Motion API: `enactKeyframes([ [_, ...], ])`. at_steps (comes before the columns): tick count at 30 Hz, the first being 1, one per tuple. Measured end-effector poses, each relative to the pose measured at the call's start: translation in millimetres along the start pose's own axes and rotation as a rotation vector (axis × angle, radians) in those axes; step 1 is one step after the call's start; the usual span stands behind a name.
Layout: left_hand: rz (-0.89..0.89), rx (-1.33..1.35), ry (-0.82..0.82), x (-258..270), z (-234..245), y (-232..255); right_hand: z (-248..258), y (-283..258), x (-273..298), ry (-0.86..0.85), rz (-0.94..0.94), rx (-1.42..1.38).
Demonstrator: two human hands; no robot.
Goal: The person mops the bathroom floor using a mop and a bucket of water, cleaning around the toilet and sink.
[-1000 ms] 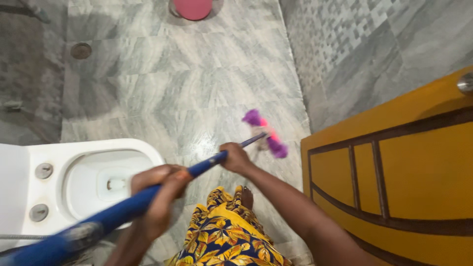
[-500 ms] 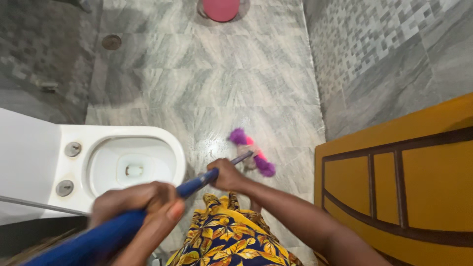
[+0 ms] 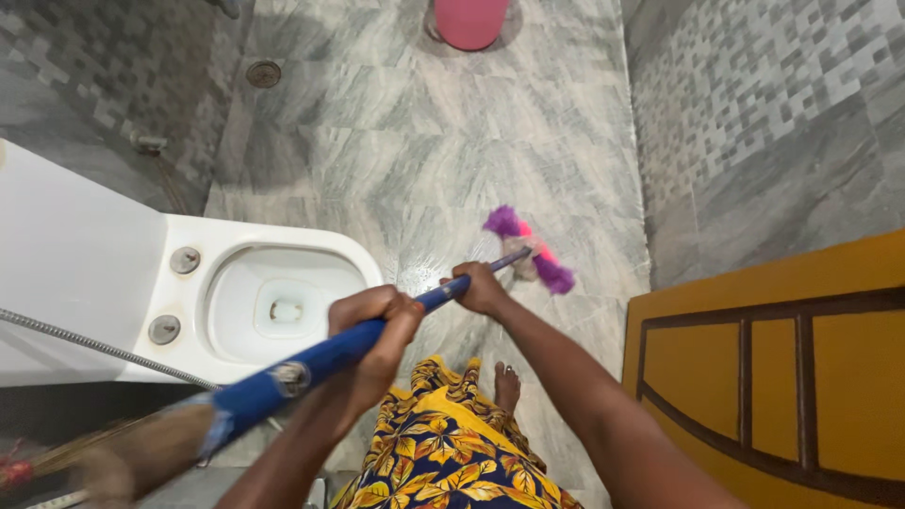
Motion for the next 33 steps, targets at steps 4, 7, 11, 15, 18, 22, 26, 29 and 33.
enactKeyframes([
  [4,0.044,0.040,0.070,14.7,-8.4,-3.8,-0.7,9.7,1.9,-0.122,0.024,0.006],
  [7,0.080,0.001,0.108,32.4,4.4,7.9,-11.4,-9.7,9.7,-0.196,0.091,0.019],
  [11,0.120,-0.059,0.157,63.9,35.2,36.7,-48.5,-54.2,28.0,-0.313,0.090,-0.146],
  [15,0.086,-0.007,0.211,80.2,40.9,57.2,-49.2,-79.7,42.8,-0.314,0.272,-0.112],
  [18,0.090,0.060,0.249,87.1,18.4,50.3,-30.9,-77.3,40.5,-0.362,0.282,-0.018],
  [22,0.106,0.062,0.301,73.0,-37.6,13.1,9.2,-38.8,28.6,-0.383,0.052,0.063],
  [26,0.188,-0.050,0.356,49.1,-102.6,-11.7,53.7,23.3,17.9,-0.255,0.064,0.183],
  [29,0.112,-0.036,0.390,36.9,-120.6,-11.1,57.6,47.5,12.0,-0.170,0.133,0.176],
  [33,0.281,0.072,0.510,68.8,-118.8,-1.7,37.6,36.6,21.1,-0.349,0.287,0.199],
])
Point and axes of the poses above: each hand's wrist, its own x-axis away from the middle knuckle, its own z-axis out of the back of the hand, y = z × x, the point moved 1 cm from there along -x, towards the middle knuckle, and after that the axes turned 8 degrees about -x, right-handed, at the moved point
